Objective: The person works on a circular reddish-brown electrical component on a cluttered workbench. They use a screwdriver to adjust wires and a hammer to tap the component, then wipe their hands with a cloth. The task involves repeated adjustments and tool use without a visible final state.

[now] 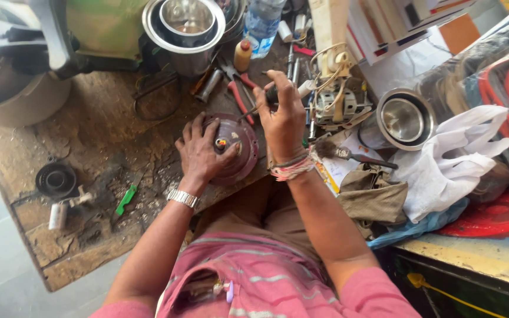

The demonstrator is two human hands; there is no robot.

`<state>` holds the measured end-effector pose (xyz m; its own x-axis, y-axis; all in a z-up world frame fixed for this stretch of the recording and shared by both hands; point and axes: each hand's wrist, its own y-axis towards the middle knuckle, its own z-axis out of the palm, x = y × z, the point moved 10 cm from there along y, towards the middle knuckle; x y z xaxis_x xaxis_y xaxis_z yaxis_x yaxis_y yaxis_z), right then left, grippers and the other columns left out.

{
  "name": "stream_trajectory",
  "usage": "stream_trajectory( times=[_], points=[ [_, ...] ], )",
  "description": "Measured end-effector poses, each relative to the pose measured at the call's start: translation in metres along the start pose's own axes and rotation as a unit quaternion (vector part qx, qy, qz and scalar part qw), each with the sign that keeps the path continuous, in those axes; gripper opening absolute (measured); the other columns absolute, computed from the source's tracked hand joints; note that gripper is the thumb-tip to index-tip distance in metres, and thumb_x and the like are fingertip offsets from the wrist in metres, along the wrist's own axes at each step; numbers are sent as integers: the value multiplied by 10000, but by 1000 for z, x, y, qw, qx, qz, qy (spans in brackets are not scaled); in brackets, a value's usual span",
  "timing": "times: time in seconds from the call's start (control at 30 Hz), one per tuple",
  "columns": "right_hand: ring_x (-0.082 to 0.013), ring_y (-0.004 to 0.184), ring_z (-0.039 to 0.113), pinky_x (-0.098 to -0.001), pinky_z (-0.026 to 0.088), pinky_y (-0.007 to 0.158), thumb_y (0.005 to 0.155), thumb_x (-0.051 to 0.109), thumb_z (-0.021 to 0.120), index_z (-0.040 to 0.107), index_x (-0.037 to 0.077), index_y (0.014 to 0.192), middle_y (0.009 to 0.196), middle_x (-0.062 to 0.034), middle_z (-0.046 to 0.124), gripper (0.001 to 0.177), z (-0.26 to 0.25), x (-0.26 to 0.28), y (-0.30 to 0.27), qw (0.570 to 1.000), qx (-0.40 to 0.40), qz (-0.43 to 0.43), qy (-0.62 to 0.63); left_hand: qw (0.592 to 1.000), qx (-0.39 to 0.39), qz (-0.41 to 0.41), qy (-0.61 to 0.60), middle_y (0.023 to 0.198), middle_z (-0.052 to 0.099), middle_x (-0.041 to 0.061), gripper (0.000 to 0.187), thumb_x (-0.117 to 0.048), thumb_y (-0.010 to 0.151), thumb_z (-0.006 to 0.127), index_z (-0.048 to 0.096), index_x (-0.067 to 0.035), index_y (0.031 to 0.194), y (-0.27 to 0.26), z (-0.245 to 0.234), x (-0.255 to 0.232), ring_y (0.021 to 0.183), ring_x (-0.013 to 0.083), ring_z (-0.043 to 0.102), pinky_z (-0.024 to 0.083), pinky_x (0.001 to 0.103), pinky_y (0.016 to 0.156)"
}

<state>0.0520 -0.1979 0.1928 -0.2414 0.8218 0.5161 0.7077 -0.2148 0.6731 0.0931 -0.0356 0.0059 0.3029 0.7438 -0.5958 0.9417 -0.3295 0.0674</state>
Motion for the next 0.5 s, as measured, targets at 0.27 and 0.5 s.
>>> stream_trajectory(
  times=[0.27, 0.5],
  points=[
    [-265, 1168, 683, -366, 580, 997, 960, 13, 756, 479, 135, 1425, 1236, -90, 634, 554, 29, 14, 6, 939, 289, -130, 135, 1000, -2, 4, 6, 1551, 397, 134, 768, -598, 732, 755, 616, -198, 1374, -3, 1, 1, 1435, 393, 316, 286, 621, 1082],
    [-297, 1196, 639, -417, 522, 1024, 912, 220, 817, 525, 94, 1408, 1332, -91, 615, 589, 35, 42, 13, 901, 321, -265, 122, 1000, 8, 0, 9, 1544, 398, 145, 758, -605, 747, 745, 613, -187, 1365, -2, -5, -6, 1426, 402, 318, 291, 623, 1075]
  ],
)
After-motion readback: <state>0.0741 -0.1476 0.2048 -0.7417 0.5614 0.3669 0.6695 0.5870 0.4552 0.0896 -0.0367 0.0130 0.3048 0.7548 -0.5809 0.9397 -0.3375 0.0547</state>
